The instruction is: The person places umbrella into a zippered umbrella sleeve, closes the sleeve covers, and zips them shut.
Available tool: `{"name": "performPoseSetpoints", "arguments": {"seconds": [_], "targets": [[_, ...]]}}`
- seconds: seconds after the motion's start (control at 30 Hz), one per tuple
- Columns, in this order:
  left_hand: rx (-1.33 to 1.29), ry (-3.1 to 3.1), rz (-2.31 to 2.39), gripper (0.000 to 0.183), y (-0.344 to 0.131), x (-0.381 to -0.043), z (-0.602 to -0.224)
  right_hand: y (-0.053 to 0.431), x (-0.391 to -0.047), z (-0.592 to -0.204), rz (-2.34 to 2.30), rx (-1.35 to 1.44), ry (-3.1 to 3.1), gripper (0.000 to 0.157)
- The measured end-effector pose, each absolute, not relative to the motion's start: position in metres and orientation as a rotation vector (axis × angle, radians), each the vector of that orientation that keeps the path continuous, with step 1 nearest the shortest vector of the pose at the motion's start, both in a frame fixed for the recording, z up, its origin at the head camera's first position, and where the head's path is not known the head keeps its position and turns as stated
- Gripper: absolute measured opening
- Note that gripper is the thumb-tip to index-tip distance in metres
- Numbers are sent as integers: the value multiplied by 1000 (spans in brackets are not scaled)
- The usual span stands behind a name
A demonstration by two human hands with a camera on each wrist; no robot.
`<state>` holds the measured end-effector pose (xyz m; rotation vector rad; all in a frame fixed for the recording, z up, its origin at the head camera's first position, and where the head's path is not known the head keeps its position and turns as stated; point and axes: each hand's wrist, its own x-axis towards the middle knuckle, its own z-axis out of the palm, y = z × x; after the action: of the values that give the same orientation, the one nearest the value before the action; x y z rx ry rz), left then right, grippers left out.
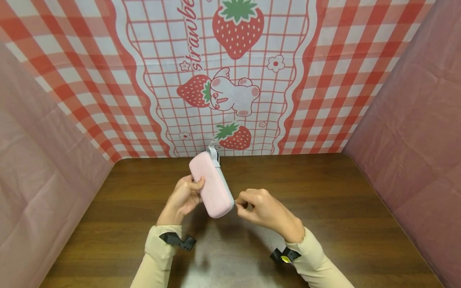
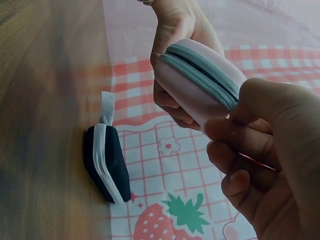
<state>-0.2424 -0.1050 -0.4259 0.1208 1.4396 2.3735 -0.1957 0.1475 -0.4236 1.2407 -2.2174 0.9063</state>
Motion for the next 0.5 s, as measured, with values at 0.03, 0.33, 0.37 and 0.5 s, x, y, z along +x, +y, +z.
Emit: {"name": "performPoseSetpoints", "arguments": {"seconds": [0.03,0.33,0.37,0.5], "targets": [[116,1438,2377,11,-105,-242,-426,148,-196,-424,903,1240,-2216,18],[58,1407,2430,14,-103,-242,-425,148,-197,-425,874,1229,-2212,17],[54,1405,2433,14,-103,-242,-425,148,-197,-425,872,1229,-2212,17],[36,1399,2444,15,-102,-242,-425,148,-197,-426,864,1229,-2211,17]]}}
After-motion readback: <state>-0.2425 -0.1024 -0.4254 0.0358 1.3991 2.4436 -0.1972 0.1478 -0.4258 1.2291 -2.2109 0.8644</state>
